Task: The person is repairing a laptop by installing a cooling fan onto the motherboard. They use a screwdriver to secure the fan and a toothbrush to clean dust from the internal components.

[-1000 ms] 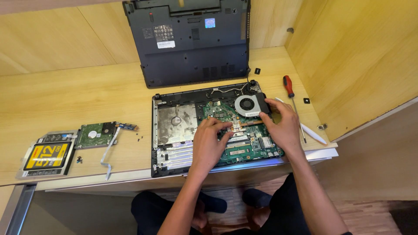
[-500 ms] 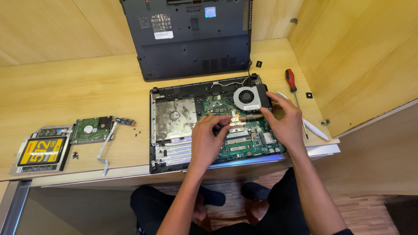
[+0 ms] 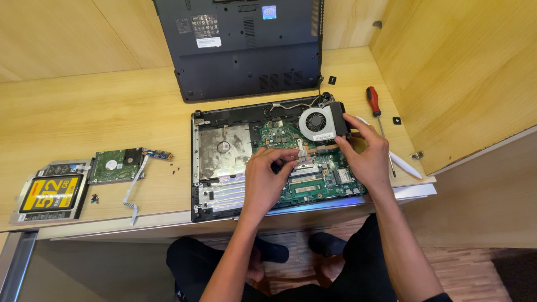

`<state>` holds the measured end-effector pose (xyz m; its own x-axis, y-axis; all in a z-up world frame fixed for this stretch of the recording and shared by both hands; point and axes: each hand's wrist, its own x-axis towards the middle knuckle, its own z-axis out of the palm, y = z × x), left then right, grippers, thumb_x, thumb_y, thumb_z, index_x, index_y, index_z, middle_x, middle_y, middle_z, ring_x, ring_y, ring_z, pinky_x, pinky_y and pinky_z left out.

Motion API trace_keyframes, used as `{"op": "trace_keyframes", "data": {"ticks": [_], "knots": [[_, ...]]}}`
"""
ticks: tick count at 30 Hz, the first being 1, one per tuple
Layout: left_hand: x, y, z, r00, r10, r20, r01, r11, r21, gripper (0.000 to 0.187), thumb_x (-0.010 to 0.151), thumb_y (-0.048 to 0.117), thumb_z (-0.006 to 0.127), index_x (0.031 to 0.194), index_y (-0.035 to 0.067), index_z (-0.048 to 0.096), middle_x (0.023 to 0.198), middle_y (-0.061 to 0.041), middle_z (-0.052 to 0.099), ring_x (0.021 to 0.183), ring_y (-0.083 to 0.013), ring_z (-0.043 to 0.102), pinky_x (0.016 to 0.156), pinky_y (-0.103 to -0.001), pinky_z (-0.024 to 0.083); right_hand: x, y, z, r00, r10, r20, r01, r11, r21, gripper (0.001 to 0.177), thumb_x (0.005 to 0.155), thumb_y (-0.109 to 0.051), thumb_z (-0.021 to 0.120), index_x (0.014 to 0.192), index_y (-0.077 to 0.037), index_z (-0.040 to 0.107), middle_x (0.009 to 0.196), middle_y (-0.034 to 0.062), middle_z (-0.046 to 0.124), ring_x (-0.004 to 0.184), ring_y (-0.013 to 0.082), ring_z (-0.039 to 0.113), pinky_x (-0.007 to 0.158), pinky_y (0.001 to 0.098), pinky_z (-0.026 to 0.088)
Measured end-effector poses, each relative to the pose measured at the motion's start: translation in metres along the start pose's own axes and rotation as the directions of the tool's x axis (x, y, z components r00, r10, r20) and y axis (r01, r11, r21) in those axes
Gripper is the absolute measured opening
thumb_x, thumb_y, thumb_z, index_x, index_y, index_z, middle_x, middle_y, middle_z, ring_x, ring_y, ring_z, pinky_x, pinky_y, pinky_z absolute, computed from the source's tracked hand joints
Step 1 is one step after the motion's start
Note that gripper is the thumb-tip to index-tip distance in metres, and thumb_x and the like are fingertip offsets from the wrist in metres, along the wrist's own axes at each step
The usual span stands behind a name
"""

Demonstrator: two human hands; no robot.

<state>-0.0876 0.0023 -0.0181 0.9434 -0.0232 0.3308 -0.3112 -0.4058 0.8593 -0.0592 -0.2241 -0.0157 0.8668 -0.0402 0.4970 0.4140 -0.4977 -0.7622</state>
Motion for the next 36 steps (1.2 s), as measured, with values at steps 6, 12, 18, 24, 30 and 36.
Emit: {"op": "trace_keyframes", "data": {"ticks": [6,12,18,24,30,36], "knots": [[-0.001,-0.001,0.001,1.000,-0.004,-0.009,0.004,1.000,0.005,0.022,0.079,0.009,0.084,0.099,0.018,0.081,0.079,-0.002,0.076,0.078,-0.0213,0.065,0.084,-0.035,0.051,0.001,0.004,0.000,1.000,-0.010,-0.004,0.010,1.000,-0.014,0.045,0.093,-0.006,0.080,0.136,-0.005,0.069,0.113,0.0289,0.068,0.103,0.0456,0.069,0.092,0.0524,0.056],[-0.001,0.002,0.001,1.000,0.018,-0.004,-0.018,0.999,0.038,0.020,0.081,0.007,0.081,0.099,0.017,0.081,0.079,-0.004,0.075,0.079,-0.0218,0.064,0.085,-0.035,0.050,0.000,0.003,0.000,1.000,0.011,0.010,-0.011,1.000,-0.014,0.044,0.093,-0.006,0.079,0.136,-0.005,0.068,0.113,0.0286,0.068,0.103,0.0473,0.069,0.093,0.0548,0.056],[-0.003,0.003,-0.002,0.999,0.030,0.016,-0.030,1.000,0.009,0.023,0.079,0.008,0.084,0.099,0.018,0.081,0.079,-0.002,0.075,0.079,-0.0200,0.065,0.085,-0.034,0.048,-0.001,0.008,0.000,0.999,0.041,-0.017,-0.041,0.999,-0.002,0.043,0.093,-0.007,0.080,0.134,-0.005,0.067,0.114,0.0266,0.067,0.106,0.0482,0.068,0.095,0.0553,0.054],[-0.002,-0.002,0.001,0.998,0.057,0.015,-0.057,0.996,0.067,0.020,0.078,0.009,0.083,0.095,0.019,0.080,0.078,-0.002,0.074,0.079,-0.0210,0.065,0.085,-0.034,0.049,-0.002,0.009,-0.001,0.997,0.071,-0.018,-0.071,0.997,0.001,0.046,0.091,-0.009,0.082,0.134,-0.004,0.065,0.113,0.0264,0.067,0.109,0.0472,0.066,0.095,0.0542,0.054],[-0.001,-0.002,0.003,0.997,0.066,0.029,-0.069,0.988,0.138,0.012,0.080,0.008,0.080,0.089,0.017,0.082,0.080,-0.003,0.073,0.080,-0.0216,0.064,0.085,-0.035,0.049,0.001,0.017,0.000,0.961,0.277,-0.007,-0.266,0.928,0.260,0.050,0.093,-0.007,0.076,0.140,-0.010,0.062,0.106,0.0147,0.068,0.096,0.0232,0.062,0.089,0.0412,0.055],[-0.002,0.000,0.001,0.998,0.059,0.027,-0.061,0.995,0.080,0.019,0.079,0.006,0.081,0.093,0.018,0.082,0.080,-0.003,0.072,0.079,-0.0209,0.064,0.085,-0.034,0.048,0.018,-0.001,-0.006,0.928,0.333,0.167,-0.373,0.830,0.414,0.064,0.087,-0.002,0.078,0.147,-0.013,0.059,0.086,0.0091,0.072,0.079,0.0114,0.063,0.075,0.0240,0.052]]}}
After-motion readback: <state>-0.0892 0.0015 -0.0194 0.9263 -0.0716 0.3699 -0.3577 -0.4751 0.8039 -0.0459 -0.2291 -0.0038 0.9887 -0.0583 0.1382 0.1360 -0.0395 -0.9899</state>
